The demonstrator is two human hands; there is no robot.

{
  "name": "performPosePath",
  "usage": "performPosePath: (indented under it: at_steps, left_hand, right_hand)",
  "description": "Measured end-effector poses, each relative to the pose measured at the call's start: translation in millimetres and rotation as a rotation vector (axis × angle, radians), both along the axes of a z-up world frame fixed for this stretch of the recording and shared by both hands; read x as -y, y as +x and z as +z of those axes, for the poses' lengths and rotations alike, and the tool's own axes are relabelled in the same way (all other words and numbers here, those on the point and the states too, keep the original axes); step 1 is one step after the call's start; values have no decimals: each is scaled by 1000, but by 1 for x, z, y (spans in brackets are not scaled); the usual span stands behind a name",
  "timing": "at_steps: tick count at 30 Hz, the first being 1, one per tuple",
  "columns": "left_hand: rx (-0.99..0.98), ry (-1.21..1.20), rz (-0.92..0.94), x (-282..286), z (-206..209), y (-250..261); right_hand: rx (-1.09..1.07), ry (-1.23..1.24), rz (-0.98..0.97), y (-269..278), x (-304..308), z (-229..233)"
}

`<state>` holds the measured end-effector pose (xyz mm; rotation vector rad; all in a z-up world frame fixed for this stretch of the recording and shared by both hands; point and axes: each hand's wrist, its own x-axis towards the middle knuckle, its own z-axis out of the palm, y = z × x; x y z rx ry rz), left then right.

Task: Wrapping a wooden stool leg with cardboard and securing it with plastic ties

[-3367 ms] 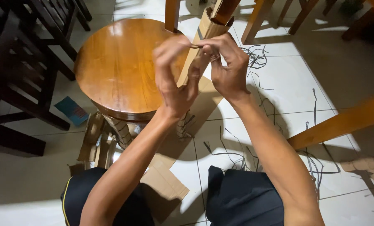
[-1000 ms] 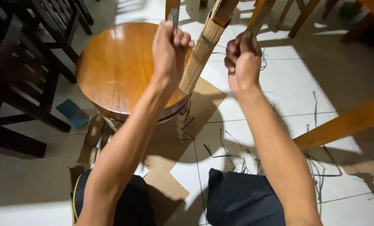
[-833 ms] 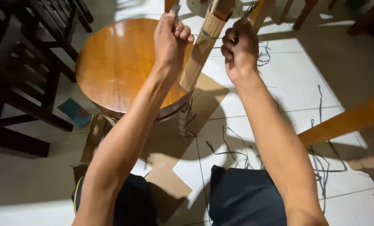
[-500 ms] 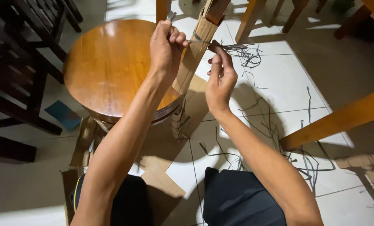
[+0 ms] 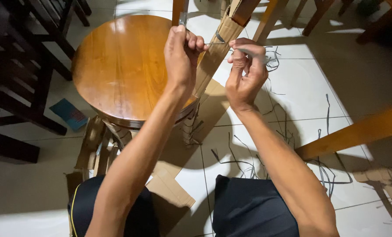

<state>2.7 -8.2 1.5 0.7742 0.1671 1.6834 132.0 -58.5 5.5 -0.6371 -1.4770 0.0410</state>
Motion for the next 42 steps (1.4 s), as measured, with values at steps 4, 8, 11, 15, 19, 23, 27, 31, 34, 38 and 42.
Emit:
performPosePath:
  at_steps: [4,8,11,15,19,23,27,31,34,38,42]
  left_hand:
    - [-243,288,489,35,7,16]
    - [-598,507,889,73,14,28]
    - [-697,640,802,90,28,31]
    - [-818,763,966,58,30,36]
    - [-1061,929,975,56,60,14]
    - [-1141,952,836,34,38,-13]
    - [-1055,812,855,4,4,-21]
    - [-1088,774,896,15,5,-20]
    - [-1021,702,861,29,16,-13]
    - [-1105,709,814,31,16,-9]
    - [-1005,768,784,44,38,-12]
  right_hand:
    - [165,48,-16,15,-5,10]
    - [248,-2,-36,19,7,28]
    - [409,71,-164,22,4,27]
    - [373,60,15,33,-8,13]
    - [426,94,-282,30,6,17]
    - [495,130,-231,26,-1,25]
    - [411,13,-112,25,0,26]
    - [213,-155,99,20,15,37]
    - [151,-243,103,19,21,41]
    - [185,-203,115,20,24,46]
    - [141,-236,129,23,25,43]
